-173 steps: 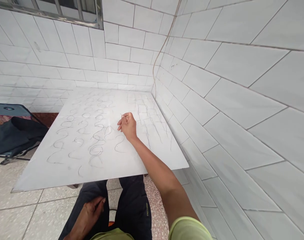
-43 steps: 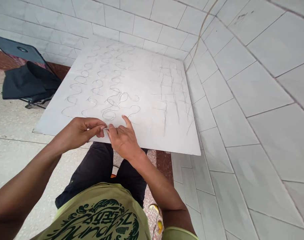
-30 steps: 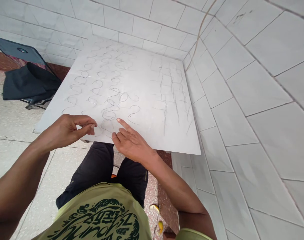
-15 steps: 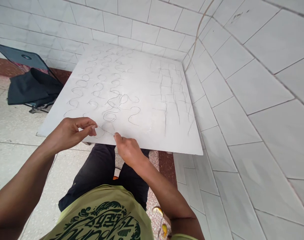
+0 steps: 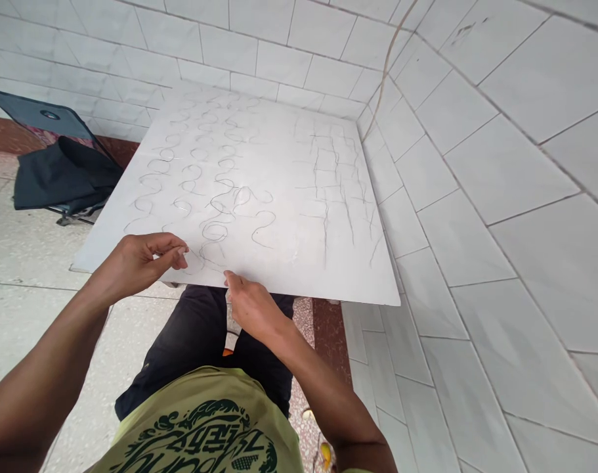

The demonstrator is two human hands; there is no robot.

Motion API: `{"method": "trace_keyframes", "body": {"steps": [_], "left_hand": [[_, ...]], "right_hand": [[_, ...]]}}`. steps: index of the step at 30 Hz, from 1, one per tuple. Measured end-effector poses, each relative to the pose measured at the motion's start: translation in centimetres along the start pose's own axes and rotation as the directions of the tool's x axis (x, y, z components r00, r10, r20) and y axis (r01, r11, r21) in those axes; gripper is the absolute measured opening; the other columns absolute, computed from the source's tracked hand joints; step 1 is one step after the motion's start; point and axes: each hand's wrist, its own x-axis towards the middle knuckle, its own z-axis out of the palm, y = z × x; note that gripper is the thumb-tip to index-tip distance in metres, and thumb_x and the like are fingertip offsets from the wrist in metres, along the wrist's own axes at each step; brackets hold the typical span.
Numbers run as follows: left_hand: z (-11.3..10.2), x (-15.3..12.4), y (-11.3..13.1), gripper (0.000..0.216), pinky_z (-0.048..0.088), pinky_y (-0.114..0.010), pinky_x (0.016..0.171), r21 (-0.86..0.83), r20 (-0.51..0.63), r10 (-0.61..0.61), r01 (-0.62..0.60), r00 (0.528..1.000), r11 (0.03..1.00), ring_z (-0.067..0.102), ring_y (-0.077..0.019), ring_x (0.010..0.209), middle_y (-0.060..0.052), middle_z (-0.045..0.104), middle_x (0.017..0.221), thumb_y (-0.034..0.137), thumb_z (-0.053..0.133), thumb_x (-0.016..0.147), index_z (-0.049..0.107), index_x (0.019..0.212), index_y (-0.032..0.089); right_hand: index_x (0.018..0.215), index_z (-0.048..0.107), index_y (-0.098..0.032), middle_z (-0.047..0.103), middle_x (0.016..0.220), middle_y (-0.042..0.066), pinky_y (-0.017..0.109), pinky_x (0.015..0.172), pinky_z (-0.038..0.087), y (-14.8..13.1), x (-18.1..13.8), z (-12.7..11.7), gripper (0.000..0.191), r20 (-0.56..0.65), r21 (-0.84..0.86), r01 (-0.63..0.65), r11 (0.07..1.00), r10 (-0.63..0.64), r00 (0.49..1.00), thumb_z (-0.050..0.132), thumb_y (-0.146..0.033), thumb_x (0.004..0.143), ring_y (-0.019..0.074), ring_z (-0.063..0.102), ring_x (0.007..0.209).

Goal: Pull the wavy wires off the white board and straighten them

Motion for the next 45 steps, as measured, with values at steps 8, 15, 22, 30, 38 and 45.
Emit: {"method": "trace_keyframes", "body": {"steps": [8, 15, 22, 30, 38, 45], "left_hand": [[0.7, -0.3, 0.7, 0.023, 0.049, -0.025, 0.064, 0.008, 0.053, 0.026, -0.027, 0.998, 1.000, 0.068, -0.0168, 0.074, -0.001, 0.078, 0.084, 0.033, 0.054, 0.096, 0.073, 0.092, 0.020], [1.6, -0.6, 1.5, 0.024, 0.047, -0.026, 0.061, 0.005, 0.043, 0.021, -0.021, 0.999, 1.000, 0.067, -0.0153, 0.069, 0.000, 0.077, 0.083, 0.031, 0.052, 0.098, 0.074, 0.096, 0.020], [2.8, -1.3, 1.4, 0.025, 0.045, -0.027, 0.066, -0.089, -0.006, -0.047, 0.047, 0.999, 0.995, 0.068, -0.0160, 0.077, 0.001, 0.076, 0.083, 0.038, 0.055, 0.101, 0.073, 0.094, 0.021], [2.2, -1.2, 1.3, 0.021, 0.042, -0.026, 0.058, -0.118, 0.006, -0.087, 0.087, 0.996, 0.989, 0.060, -0.0121, 0.063, 0.002, 0.076, 0.080, 0.032, 0.056, 0.098, 0.072, 0.090, 0.020], [2.0, -0.8, 0.7, 0.022, 0.048, -0.027, 0.066, -0.122, 0.008, -0.037, 0.038, 0.999, 0.992, 0.070, -0.0161, 0.075, 0.000, 0.078, 0.083, 0.033, 0.056, 0.099, 0.074, 0.099, 0.020], [0.8, 0.2, 0.6, 0.025, 0.051, -0.029, 0.071, -0.141, 0.017, -0.067, 0.069, 0.998, 0.988, 0.072, -0.0183, 0.080, 0.000, 0.078, 0.084, 0.042, 0.061, 0.097, 0.077, 0.098, 0.023]], "right_hand": [[0.112, 0.070, -0.012, 0.074, 0.084, 0.011, 0.044, 0.100, 0.048, -1.9, 0.4, -2.2, 0.032, -0.197, -0.358, 0.039, 0.933, -0.116, 0.973, 0.048, -0.036, 0.110, 0.0262, 0.069, 0.089], [0.145, 0.058, -0.012, 0.078, 0.090, 0.009, 0.033, 0.073, 0.047, -2.2, 1.8, -1.8, 0.040, -0.044, -0.383, -0.006, 0.924, -0.011, 0.999, 0.043, -0.014, 0.108, 0.0223, 0.070, 0.075], [0.138, 0.063, -0.015, 0.079, 0.086, 0.008, 0.030, 0.066, 0.043, -1.4, 1.8, -0.1, 0.036, -0.136, -0.346, -0.058, 0.937, 0.011, 0.991, 0.039, -0.028, 0.113, 0.0199, 0.071, 0.070], [0.095, 0.067, -0.016, 0.064, 0.061, 0.003, 0.029, 0.058, 0.031, -0.5, 1.2, 0.3, 0.039, -0.223, -0.351, 0.064, 0.934, -0.150, 0.963, 0.036, -0.028, 0.114, 0.0156, 0.056, 0.054], [0.127, 0.065, -0.015, 0.076, 0.078, 0.007, 0.027, 0.064, 0.042, -0.9, 0.9, -1.1, 0.038, -0.139, -0.064, -0.052, 0.997, 0.042, 0.989, 0.040, -0.039, 0.113, 0.0194, 0.069, 0.067], [0.134, 0.063, -0.023, 0.073, 0.077, -0.002, 0.026, 0.075, 0.050, -0.5, -0.5, -2.9, 0.032, -0.022, 0.423, -0.123, 0.898, 0.146, 0.989, 0.044, -0.034, 0.110, 0.0148, 0.070, 0.072]]}}
